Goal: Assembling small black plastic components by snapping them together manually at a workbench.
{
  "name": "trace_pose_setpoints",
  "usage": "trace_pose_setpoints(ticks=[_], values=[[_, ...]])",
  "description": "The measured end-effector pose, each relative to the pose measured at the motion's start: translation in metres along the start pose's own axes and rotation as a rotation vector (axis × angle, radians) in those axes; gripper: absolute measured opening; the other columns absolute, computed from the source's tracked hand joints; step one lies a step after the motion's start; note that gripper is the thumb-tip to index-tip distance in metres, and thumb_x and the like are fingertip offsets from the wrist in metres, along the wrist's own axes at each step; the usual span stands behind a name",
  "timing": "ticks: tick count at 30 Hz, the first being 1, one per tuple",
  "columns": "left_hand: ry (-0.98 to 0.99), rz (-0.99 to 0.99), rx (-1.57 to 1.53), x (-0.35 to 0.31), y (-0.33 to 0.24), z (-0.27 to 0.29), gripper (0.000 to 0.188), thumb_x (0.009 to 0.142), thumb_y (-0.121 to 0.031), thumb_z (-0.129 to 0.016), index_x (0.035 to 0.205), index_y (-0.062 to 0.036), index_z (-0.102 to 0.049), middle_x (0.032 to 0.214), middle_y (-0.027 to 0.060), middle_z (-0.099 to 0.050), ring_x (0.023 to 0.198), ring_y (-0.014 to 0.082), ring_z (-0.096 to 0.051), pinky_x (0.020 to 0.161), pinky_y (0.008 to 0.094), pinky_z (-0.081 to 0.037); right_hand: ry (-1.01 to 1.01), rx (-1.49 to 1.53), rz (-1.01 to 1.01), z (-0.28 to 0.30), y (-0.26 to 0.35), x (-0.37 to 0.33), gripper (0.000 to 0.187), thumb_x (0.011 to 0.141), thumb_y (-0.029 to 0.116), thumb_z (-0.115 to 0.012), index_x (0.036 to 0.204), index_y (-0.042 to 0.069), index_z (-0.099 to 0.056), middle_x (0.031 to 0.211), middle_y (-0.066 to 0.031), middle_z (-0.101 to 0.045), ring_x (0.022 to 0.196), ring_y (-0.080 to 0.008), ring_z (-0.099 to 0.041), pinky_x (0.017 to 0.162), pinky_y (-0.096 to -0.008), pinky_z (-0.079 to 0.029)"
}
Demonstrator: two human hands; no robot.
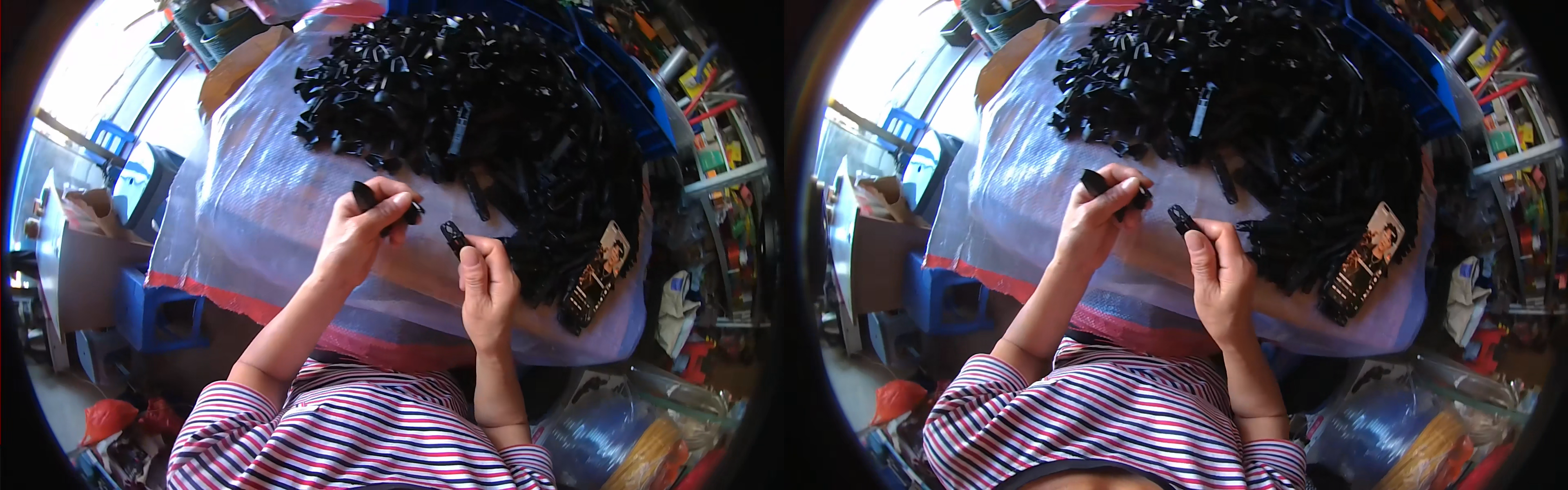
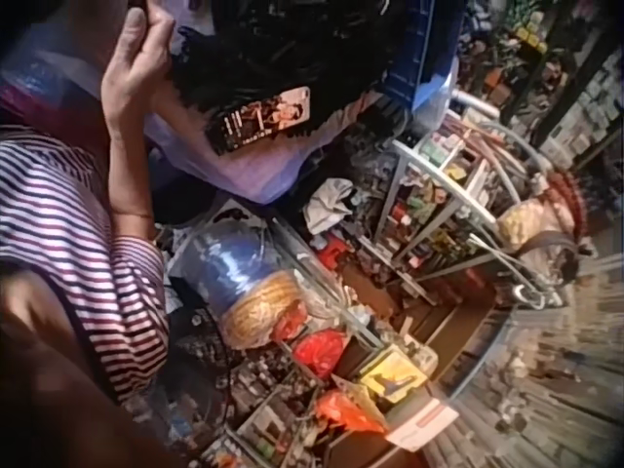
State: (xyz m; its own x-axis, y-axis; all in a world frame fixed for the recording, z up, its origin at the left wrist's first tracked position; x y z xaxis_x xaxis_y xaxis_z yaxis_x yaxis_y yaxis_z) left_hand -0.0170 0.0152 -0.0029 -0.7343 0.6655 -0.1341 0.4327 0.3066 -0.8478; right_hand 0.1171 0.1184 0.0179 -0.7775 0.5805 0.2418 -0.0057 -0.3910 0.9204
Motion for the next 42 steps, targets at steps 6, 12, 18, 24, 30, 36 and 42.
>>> trace_pose_setpoints(ticks=[6,12,18,24,30,36,42], values=[[0.038,-0.031,0.020,-0.005,0.001,-0.003,0.014,0.084,-0.015,-0.061,0.088,-0.0013,-0.060,0.075,0.0045,-0.060,0.055,0.0063,-0.050,0.051,0.0178,-0.039,0.052,0.026,0.044,-0.005,0.002,0.001,0.020,0.092,0.019,-0.051,0.093,0.000,-0.055,0.062,0.0049,-0.042,0.054,-0.0027,-0.035,0.048,-0.0174,-0.029],[-0.006,-0.057,0.083,-0.010,0.001,-0.009,0.013,0.084,-0.014,-0.061,0.087,-0.0007,-0.060,0.075,0.0027,-0.059,0.056,0.0059,-0.049,0.052,0.0182,-0.039,0.049,-0.012,0.077,-0.007,0.003,0.005,0.019,0.092,0.019,-0.051,0.091,0.001,-0.055,0.061,0.0040,-0.042,0.054,-0.0039,-0.036,0.049,-0.0189,-0.031],[-0.033,-0.134,0.210,-0.012,0.000,-0.010,0.014,0.084,-0.012,-0.061,0.087,0.0010,-0.061,0.073,0.0019,-0.057,0.056,0.0057,-0.048,0.052,0.0185,-0.039,0.050,-0.072,0.077,-0.009,0.006,0.006,0.018,0.092,0.019,-0.050,0.089,0.002,-0.054,0.062,0.0006,-0.044,0.056,-0.0065,-0.039,0.050,-0.0217,-0.034],[-0.061,-0.231,0.443,-0.023,-0.003,-0.018,0.019,0.085,-0.017,-0.060,0.091,0.0014,-0.059,0.076,0.0012,-0.056,0.061,0.0059,-0.049,0.057,0.0191,-0.040,0.010,-0.069,0.013,-0.024,0.002,0.006,0.021,0.093,0.020,-0.046,0.083,0.002,-0.049,0.061,-0.0039,-0.044,0.055,-0.0100,-0.042,0.051,-0.0258,-0.037],[0.148,-0.056,-0.111,-0.023,0.007,-0.013,0.030,0.085,-0.028,-0.057,0.101,-0.0033,-0.054,0.100,0.0086,-0.056,0.090,0.0155,-0.053,0.075,0.0248,-0.043,0.113,-0.209,0.124,-0.018,0.021,0.025,0.023,0.092,0.023,-0.049,0.081,0.003,-0.049,0.064,-0.0097,-0.051,0.057,-0.0224,-0.051,0.053,-0.0311,-0.040],[0.134,-0.121,-0.271,0.015,-0.020,0.017,0.018,0.078,-0.010,-0.060,0.094,-0.0037,-0.055,0.088,0.0083,-0.060,0.081,0.0178,-0.059,0.065,0.0283,-0.048,0.077,-0.857,0.322,0.007,-0.010,0.077,0.023,0.076,0.008,-0.062,0.096,0.003,-0.053,0.088,-0.0146,-0.058,0.085,-0.0321,-0.055,0.073,-0.0388,-0.046],[-0.171,-0.577,1.146,0.048,-0.050,0.031,0.014,0.072,-0.012,-0.066,0.083,-0.0037,-0.062,0.070,0.0047,-0.058,0.067,0.0163,-0.056,0.061,0.0296,-0.044,0.095,-0.509,0.298,0.003,-0.003,0.066,0.035,0.075,0.001,-0.060,0.109,0.005,-0.051,0.087,-0.0117,-0.057,0.074,-0.0233,-0.057,0.068,-0.0310,-0.047]])
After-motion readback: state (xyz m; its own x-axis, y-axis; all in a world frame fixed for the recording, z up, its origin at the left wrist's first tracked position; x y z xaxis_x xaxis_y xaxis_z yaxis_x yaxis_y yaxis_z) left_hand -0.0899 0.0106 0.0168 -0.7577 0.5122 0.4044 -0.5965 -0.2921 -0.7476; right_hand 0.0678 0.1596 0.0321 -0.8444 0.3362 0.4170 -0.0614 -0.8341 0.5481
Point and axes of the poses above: each hand's wrist, its own x-axis towards the middle knuckle, its own z-axis out of the back of the hand, y = z × x, the point moved 2 cm from there along x, towards the middle knuckle
